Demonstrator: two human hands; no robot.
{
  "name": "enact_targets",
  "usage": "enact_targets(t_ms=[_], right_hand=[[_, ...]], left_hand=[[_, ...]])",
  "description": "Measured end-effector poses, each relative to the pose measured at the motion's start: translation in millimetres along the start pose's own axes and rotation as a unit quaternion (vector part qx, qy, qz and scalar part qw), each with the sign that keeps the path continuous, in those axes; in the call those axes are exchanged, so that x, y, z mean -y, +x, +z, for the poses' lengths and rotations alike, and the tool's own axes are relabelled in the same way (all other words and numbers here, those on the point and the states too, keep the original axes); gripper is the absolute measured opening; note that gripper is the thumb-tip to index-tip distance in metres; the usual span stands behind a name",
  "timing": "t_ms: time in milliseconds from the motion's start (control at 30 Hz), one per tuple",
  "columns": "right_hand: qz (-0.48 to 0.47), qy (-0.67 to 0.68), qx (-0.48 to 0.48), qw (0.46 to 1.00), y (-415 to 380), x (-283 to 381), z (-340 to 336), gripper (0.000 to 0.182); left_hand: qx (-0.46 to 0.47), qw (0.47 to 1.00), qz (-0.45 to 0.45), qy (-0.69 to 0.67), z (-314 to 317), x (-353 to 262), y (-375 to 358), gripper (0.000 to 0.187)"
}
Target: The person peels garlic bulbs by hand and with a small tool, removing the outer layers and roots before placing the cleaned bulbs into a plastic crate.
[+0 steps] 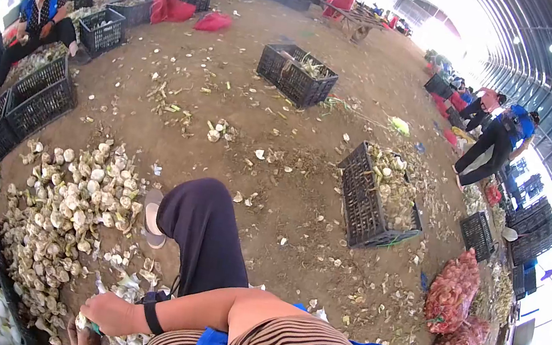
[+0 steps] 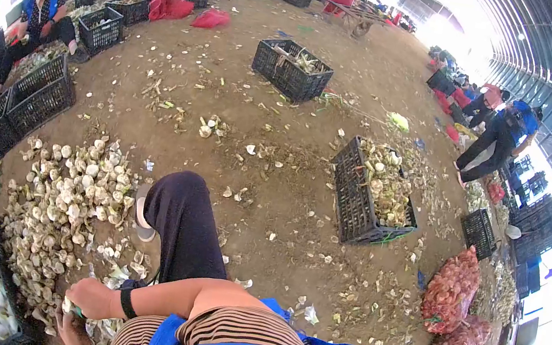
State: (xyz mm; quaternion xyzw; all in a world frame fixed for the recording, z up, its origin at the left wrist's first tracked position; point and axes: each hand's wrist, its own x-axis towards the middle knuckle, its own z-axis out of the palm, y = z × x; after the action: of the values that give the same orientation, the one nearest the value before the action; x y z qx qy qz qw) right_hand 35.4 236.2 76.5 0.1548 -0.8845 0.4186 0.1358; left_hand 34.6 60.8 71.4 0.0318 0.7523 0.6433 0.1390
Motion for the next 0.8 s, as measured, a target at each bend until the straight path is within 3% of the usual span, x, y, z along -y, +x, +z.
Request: enact_targets(t_ms=[33,67,100,167,200,233,267,300,333,367,433,467,500,567,633,667,800], right_hand=[[-0.014,-0.011,0.005,1.0,0.0,1.4,-1.4,0.012],[-0.015,-0.008,0.004,1.0,-0.1,1.6,-1.7,0.012],[-0.004,-0.012,0.017,1.0,-0.5,1.0,-1.2,0.012],[0.022,0.008,0.038,0.999,-1.3,-3.5,4.8,0.015],[0.031,0.044,0.05,0.997,3.3,-6.8,4.5,0.018],[0.053,0.006,0.063,0.997,2.6,-14.6,7.8,0.018],[0.052,-0.012,0.058,0.997,1.9,-26.8,16.2,0.016],[0.033,-0.056,-0.022,0.998,-1.5,-38.1,25.5,0.018],[0.028,-0.094,0.017,0.995,3.5,-60.0,27.4,0.021],[0.085,-0.181,0.057,0.978,9.0,-68.0,26.7,0.018],[0.082,-0.162,0.089,0.979,11.1,-72.3,7.4,0.005],[0.122,-0.213,0.195,0.95,11.0,-71.3,7.6,0.007],[0.14,-0.199,0.243,0.939,17.8,-54.4,0.5,0.012],[0.088,-0.117,0.227,0.963,18.0,-43.6,12.9,0.018],[-0.011,0.044,0.08,0.996,23.3,-14.4,9.9,0.024],[0.022,0.129,0.131,0.983,28.4,-1.1,4.7,0.034],[-0.087,0.127,0.113,0.982,34.7,21.9,5.0,0.037]], left_hand=[[0.039,0.994,0.031,0.097,-3.6,1.4,0.1,0.036],[0.037,0.994,0.03,0.1,-4.1,3.9,0.1,0.036],[0.038,0.999,-0.018,-0.025,5.1,-8.1,-0.8,0.037],[0.016,0.956,-0.118,-0.267,9.2,-29.7,-7.6,0.04],[-0.009,0.955,-0.104,-0.278,4.8,-7.9,-0.9,0.053],[0.033,0.982,-0.064,-0.173,-10.6,16.5,0.6,0.051],[-0.027,0.986,-0.05,-0.159,18.9,-40.0,-16.8,0.048],[-0.014,0.984,-0.042,-0.17,10.0,-21.0,-15.7,0.05],[-0.032,0.97,-0.081,-0.229,11.1,-20.1,-21.3,0.053],[0.037,0.929,-0.082,-0.359,0.6,-11.0,-26.1,0.056],[0.054,0.91,-0.084,-0.403,-2.6,-8.0,-26.9,0.058],[0.02,0.9,-0.086,-0.428,-7.8,-8.9,-27.2,0.056],[0.0,0.887,-0.086,-0.455,-13.2,-8.1,-26.1,0.055],[-0.02,0.887,-0.074,-0.455,-24.3,0.0,-26.6,0.052],[-0.047,0.887,-0.066,-0.454,-27.4,-5.8,-34.9,0.05],[-0.051,0.887,-0.075,-0.452,-26.9,-10.3,-36.4,0.049],[-0.058,0.888,-0.076,-0.45,-28.4,-10.6,-34.7,0.047]])
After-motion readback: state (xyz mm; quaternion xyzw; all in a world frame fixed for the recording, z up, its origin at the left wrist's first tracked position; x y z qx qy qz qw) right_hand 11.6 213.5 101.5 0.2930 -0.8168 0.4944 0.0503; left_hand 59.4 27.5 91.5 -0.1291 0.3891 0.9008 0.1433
